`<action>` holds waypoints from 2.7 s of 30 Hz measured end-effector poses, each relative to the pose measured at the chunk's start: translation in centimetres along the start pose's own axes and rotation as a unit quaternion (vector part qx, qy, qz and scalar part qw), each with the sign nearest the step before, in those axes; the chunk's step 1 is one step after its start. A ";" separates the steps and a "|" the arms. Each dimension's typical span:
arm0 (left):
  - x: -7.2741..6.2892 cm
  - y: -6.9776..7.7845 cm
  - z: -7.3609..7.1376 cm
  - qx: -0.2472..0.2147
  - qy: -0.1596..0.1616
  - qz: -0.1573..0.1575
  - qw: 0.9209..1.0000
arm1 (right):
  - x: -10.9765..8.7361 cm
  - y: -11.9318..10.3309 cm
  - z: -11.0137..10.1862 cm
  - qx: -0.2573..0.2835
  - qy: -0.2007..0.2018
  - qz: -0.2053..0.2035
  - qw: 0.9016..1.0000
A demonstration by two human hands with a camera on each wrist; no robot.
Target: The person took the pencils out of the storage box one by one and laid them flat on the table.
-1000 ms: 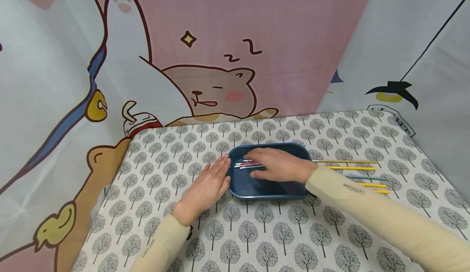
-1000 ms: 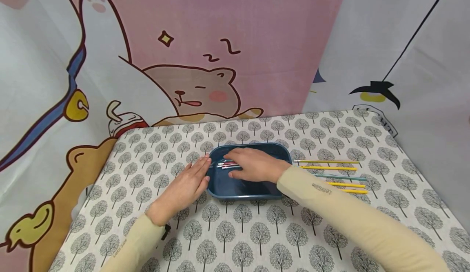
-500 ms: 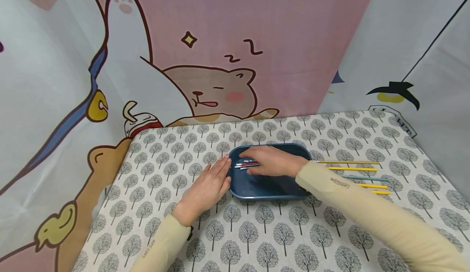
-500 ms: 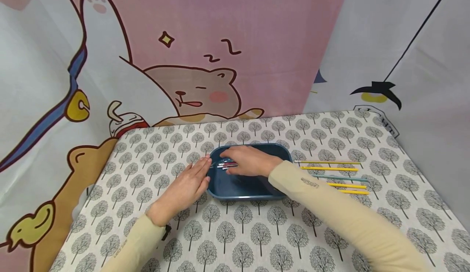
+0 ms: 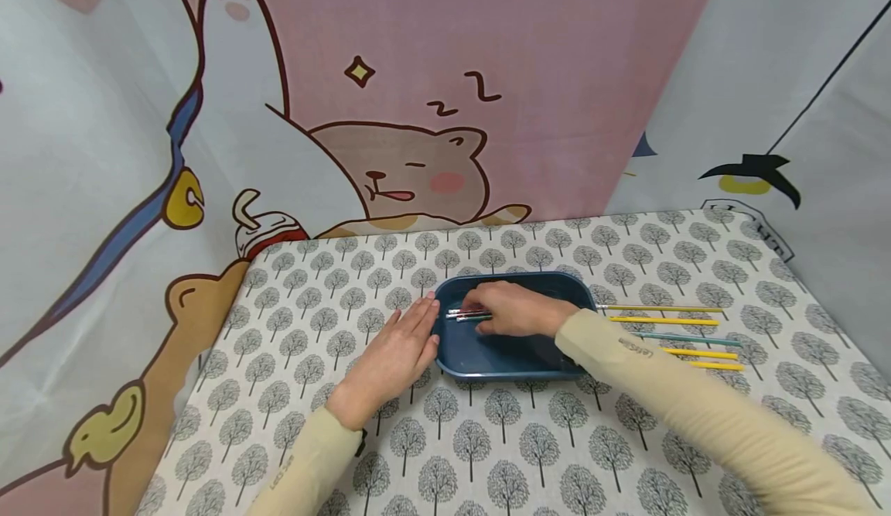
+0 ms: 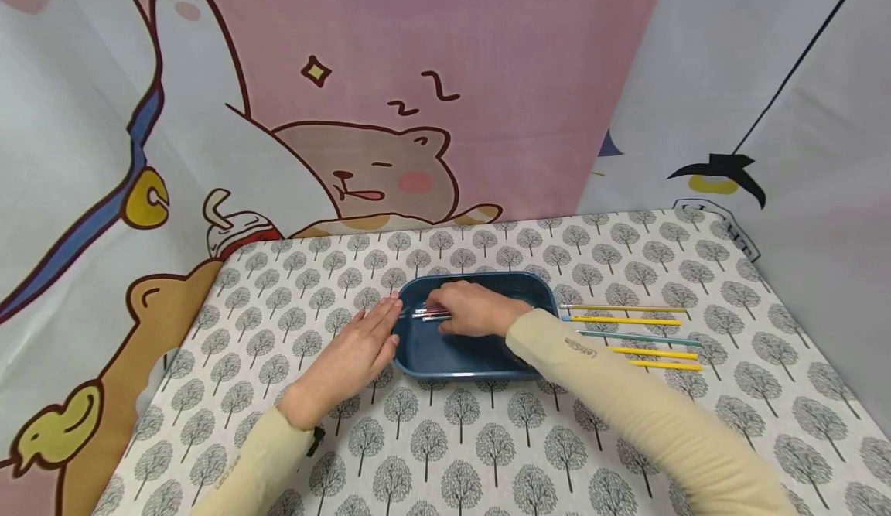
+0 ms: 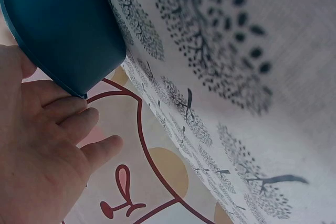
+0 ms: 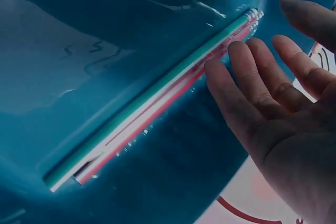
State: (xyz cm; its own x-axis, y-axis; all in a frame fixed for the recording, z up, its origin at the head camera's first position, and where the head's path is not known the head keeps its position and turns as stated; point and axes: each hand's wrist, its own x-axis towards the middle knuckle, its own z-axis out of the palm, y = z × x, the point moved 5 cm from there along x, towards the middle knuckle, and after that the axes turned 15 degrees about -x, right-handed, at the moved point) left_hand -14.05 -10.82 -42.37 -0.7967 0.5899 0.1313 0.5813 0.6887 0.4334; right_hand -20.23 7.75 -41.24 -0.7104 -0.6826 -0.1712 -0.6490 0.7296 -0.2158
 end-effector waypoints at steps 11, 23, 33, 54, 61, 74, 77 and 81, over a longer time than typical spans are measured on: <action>0.0 0.0 0.0 -0.005 -0.005 -0.009 1.000 | -0.2 0.5 0.8 0.013 -0.018 0.013 1.000; 0.0 0.0 0.0 -0.005 -0.002 -0.001 1.000 | -0.1 0.5 1.0 0.014 -0.001 -0.010 1.000; 0.1 -0.1 0.1 -0.012 0.003 -0.004 1.000 | 0.2 0.7 1.6 0.001 0.009 -0.012 1.000; 0.0 0.1 0.1 -0.017 0.012 0.004 1.000 | 0.2 0.7 2.0 -0.011 0.051 -0.029 0.998; 0.1 0.1 0.1 -0.016 0.006 0.000 1.000 | 0.1 0.6 1.8 -0.015 0.060 -0.040 0.997; 0.0 0.0 0.1 -0.015 0.003 0.001 1.000 | -0.3 0.1 0.4 -0.020 0.078 -0.044 0.996; 0.0 0.0 0.1 -0.015 0.005 0.002 1.000 | -0.5 0.0 0.0 -0.020 0.077 -0.042 0.996; 0.0 0.0 0.2 -0.013 0.004 0.001 1.000 | -0.8 -0.2 -0.7 -0.028 0.086 -0.047 0.995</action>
State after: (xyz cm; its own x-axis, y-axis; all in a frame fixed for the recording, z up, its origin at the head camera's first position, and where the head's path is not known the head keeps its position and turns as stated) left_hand -14.02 -10.73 -42.51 -0.7971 0.5876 0.1391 0.5784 0.6769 0.4553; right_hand -19.73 8.21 -40.36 -0.6790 -0.7340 0.0143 -0.7252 0.6675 -0.1691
